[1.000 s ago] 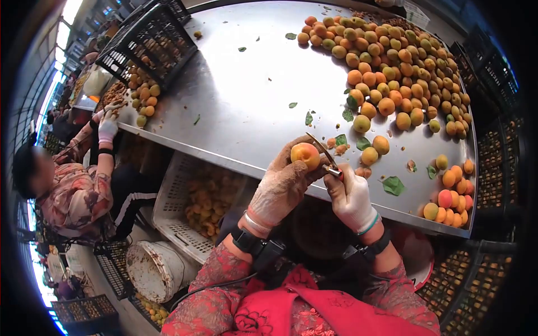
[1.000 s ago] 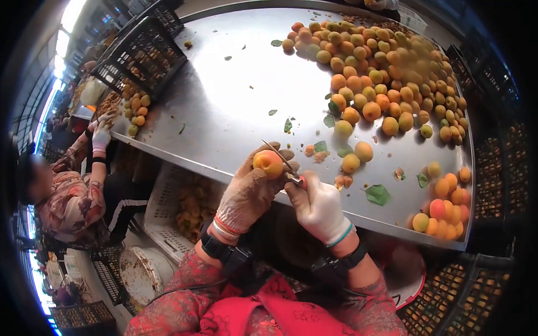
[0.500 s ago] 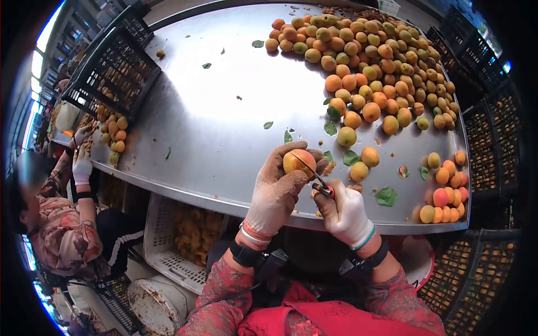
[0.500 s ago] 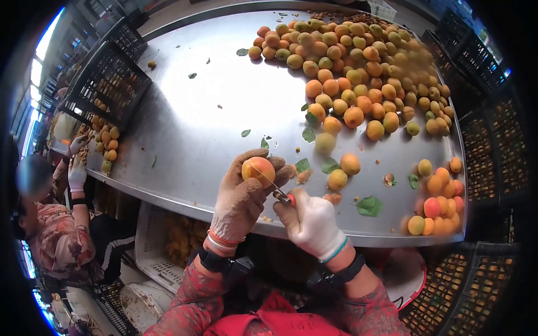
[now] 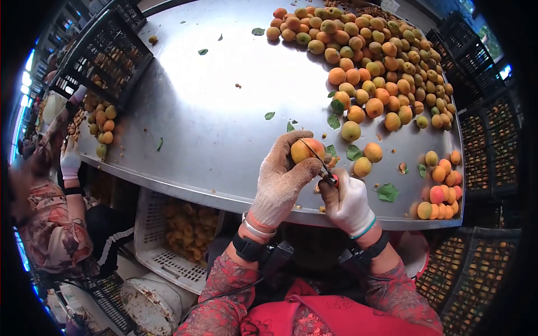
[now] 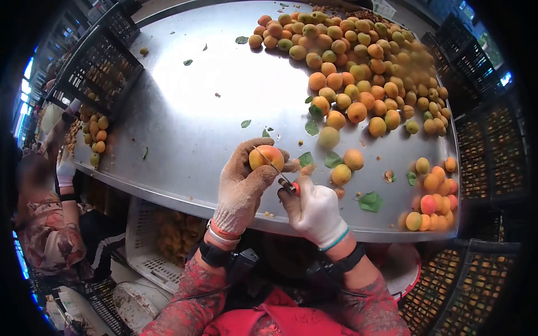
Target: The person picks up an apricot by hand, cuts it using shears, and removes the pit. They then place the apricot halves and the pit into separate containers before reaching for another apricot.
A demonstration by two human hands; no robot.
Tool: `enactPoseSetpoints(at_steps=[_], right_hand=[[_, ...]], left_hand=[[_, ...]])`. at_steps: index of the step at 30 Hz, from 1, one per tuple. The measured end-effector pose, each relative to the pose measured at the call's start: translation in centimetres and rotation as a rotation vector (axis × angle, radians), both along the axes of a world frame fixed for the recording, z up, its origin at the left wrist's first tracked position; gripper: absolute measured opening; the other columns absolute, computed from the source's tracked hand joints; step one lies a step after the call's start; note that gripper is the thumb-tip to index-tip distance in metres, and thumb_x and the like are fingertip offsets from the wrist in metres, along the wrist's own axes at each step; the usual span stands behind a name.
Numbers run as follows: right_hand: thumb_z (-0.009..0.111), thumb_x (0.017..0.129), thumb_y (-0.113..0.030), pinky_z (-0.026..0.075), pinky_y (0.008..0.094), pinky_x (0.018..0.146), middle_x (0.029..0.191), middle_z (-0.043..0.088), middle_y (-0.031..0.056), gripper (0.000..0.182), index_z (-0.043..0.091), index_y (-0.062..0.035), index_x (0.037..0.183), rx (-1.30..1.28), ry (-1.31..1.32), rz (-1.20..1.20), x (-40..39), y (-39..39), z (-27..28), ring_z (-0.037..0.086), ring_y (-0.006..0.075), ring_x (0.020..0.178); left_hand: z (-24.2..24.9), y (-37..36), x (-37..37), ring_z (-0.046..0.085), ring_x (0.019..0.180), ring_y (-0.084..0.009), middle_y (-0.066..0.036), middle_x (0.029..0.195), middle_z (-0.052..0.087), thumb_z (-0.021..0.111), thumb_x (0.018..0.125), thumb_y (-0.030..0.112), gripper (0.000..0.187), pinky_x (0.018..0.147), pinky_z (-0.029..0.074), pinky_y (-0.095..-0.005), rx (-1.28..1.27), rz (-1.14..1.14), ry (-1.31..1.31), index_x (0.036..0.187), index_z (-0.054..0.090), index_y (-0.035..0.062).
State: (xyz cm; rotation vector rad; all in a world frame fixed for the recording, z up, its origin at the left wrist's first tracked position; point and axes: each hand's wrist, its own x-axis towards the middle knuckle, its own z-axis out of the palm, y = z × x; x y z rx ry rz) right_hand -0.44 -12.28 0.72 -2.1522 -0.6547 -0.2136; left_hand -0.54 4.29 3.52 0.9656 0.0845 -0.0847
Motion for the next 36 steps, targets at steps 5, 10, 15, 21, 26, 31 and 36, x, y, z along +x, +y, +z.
enactPoseSetpoints(at_steps=[5, 10, 15, 21, 26, 31, 36], right_hand=[[0.066, 0.089, -0.015, 0.05, 0.0401, 0.051, 0.063, 0.064, 0.0126, 0.019, 0.055, -0.0001, 0.09, -0.033, 0.021, -0.007, -0.6, 0.8, 0.4, 0.065, 0.0331, 0.056], [0.064, 0.092, -0.019, 0.05, 0.0405, 0.052, 0.063, 0.064, 0.0144, 0.021, 0.055, -0.0009, 0.089, -0.119, 0.053, -0.025, -1.5, 1.3, 1.6, 0.065, 0.0341, 0.057], [0.061, 0.095, -0.022, 0.049, 0.041, 0.054, 0.064, 0.063, 0.0148, 0.022, 0.055, -0.0016, 0.09, -0.172, 0.042, -0.083, -2.6, 2.3, 2.7, 0.065, 0.035, 0.058], [0.062, 0.095, -0.025, 0.049, 0.041, 0.055, 0.064, 0.062, 0.0163, 0.024, 0.058, -0.0012, 0.095, -0.282, -0.161, -0.149, -3.0, 2.5, 2.0, 0.064, 0.0376, 0.061], [0.063, 0.094, -0.028, 0.049, 0.0421, 0.056, 0.061, 0.061, 0.0171, 0.027, 0.059, -0.0015, 0.093, -0.323, -0.168, -0.186, -3.9, 2.4, 3.6, 0.064, 0.0371, 0.059], [0.062, 0.095, -0.023, 0.049, 0.0449, 0.057, 0.068, 0.061, 0.0209, 0.023, 0.057, -0.0005, 0.098, -0.312, -0.067, -0.181, -4.7, 2.9, 4.1, 0.063, 0.0423, 0.067], [0.065, 0.092, -0.028, 0.05, 0.0412, 0.054, 0.059, 0.06, 0.0169, 0.028, 0.059, -0.0007, 0.09, -0.37, -0.197, -0.277, -4.7, 3.5, 2.6, 0.063, 0.036, 0.055]], left_hand=[[-0.7, 1.2, -0.4, 0.064, 0.098, -0.0172, -0.012, 0.11, 0.06, 0.065, 0.088, -0.001, 0.043, 0.09, 0.053, -0.0297, 0.017, -0.011, -0.022, 0.127, 0.048, -0.0042], [0.4, 2.1, -1.1, 0.064, 0.102, -0.0196, -0.013, 0.109, 0.064, 0.061, 0.09, 0.001, 0.041, 0.092, 0.05, -0.0298, 0.241, -0.011, -0.104, 0.128, 0.047, -0.0051], [-0.6, 1.6, -1.4, 0.065, 0.103, -0.0232, -0.015, 0.112, 0.064, 0.059, 0.095, 0.01, 0.037, 0.093, 0.05, -0.0334, -0.023, -0.016, -0.091, 0.126, 0.049, -0.0047], [-1.3, -0.5, -1.9, 0.054, 0.12, -0.0352, -0.02, 0.114, 0.063, 0.045, 0.101, 0.052, 0.062, 0.105, 0.042, -0.0471, -0.85, -0.196, 0.173, 0.127, 0.05, -0.0043], [-0.8, -0.3, -2.2, 0.06, 0.104, -0.0292, -0.015, 0.111, 0.063, 0.046, 0.102, 0.049, 0.057, 0.098, 0.047, -0.0412, -0.75, -0.193, 0.113, 0.126, 0.051, -0.0022], [-1.1, -0.3, -2.3, 0.06, 0.105, -0.0289, -0.014, 0.109, 0.062, 0.045, 0.102, 0.052, 0.059, 0.096, 0.049, -0.043, -0.641, -0.12, 0.027, 0.13, 0.051, 0.0003], [-0.7, -0.4, -2.8, 0.061, 0.101, -0.0311, -0.017, 0.106, 0.062, 0.046, 0.099, 0.058, 0.066, 0.098, 0.047, -0.0461, -0.834, -0.12, 0.178, 0.128, 0.048, -0.0015]])
